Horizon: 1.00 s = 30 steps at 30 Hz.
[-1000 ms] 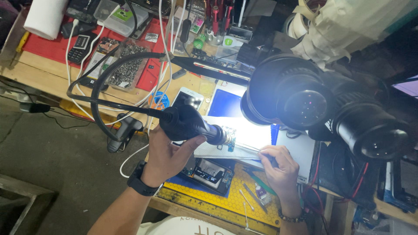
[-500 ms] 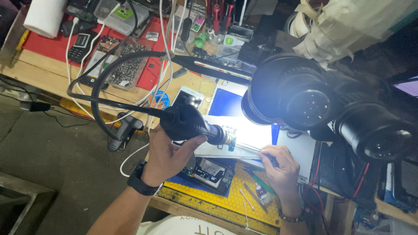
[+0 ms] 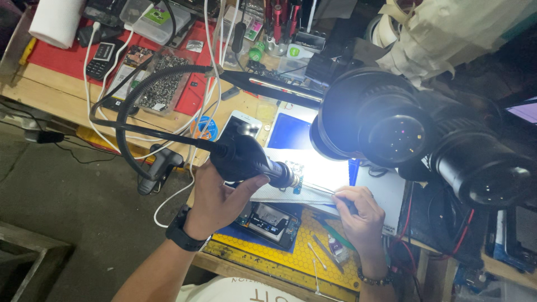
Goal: The person uses a soldering iron and tweezers to work on a small circuit board placed on a white surface. They then switch to a hot air gun to heat the board while holding it with tweezers.
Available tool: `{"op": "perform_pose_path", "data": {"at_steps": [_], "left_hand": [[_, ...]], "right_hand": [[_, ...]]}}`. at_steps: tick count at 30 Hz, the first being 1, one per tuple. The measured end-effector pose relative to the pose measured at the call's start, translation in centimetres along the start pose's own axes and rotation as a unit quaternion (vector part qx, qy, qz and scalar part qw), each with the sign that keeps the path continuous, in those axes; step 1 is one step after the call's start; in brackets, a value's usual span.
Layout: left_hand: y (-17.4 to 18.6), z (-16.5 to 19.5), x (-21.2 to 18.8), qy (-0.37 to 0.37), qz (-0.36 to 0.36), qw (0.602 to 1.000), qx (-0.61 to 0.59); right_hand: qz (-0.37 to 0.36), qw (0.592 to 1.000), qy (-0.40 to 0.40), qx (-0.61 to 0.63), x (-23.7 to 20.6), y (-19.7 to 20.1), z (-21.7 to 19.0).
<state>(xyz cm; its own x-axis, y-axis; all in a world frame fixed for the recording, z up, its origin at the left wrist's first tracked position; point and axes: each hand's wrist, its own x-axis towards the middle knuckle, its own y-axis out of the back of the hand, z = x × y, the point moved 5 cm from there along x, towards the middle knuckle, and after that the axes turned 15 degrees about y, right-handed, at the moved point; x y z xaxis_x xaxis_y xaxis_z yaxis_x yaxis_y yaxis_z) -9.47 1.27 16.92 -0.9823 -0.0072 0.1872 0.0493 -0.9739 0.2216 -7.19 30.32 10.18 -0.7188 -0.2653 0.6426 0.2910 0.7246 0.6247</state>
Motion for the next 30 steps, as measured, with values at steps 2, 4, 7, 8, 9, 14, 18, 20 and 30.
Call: {"op": "perform_pose_path", "data": {"at_steps": [2,4,7,8,9,14,18,20,30], "left_hand": [[-0.07,-0.02,0.03,-0.002,0.003,1.000,-0.002],[-0.17,-0.08,0.07,-0.001,0.004,1.000,-0.002],[-0.17,-0.15,0.16,-0.002,0.005,1.000,-0.003],[-0.15,-0.12,0.16,-0.005,0.004,1.000,-0.006],[-0.15,-0.12,0.17,-0.008,0.004,1.000,-0.009],[-0.04,-0.04,0.17,-0.015,0.007,1.000,-0.006],[0.08,-0.26,0.25,0.005,0.004,1.000,-0.011],[0.07,-0.27,0.27,0.001,0.004,1.000,-0.011],[0.21,-0.16,0.04,-0.002,0.005,1.000,-0.020]], "right_hand": [[0.000,1.000,0.000,-0.002,0.04,-0.03,0.00],[-0.001,1.000,0.001,-0.003,0.06,0.00,0.02],[-0.003,1.000,0.000,-0.006,0.07,0.00,0.05],[-0.003,1.000,0.000,-0.004,0.07,0.02,0.05],[-0.004,1.000,0.000,-0.001,0.05,0.00,0.08],[-0.004,1.000,-0.006,-0.001,-0.05,0.04,0.16],[-0.004,1.000,0.000,-0.001,-0.01,0.03,0.19],[-0.006,1.000,0.000,-0.001,0.00,0.05,0.17],[-0.008,1.000,0.001,-0.008,-0.08,0.00,0.13]]}}
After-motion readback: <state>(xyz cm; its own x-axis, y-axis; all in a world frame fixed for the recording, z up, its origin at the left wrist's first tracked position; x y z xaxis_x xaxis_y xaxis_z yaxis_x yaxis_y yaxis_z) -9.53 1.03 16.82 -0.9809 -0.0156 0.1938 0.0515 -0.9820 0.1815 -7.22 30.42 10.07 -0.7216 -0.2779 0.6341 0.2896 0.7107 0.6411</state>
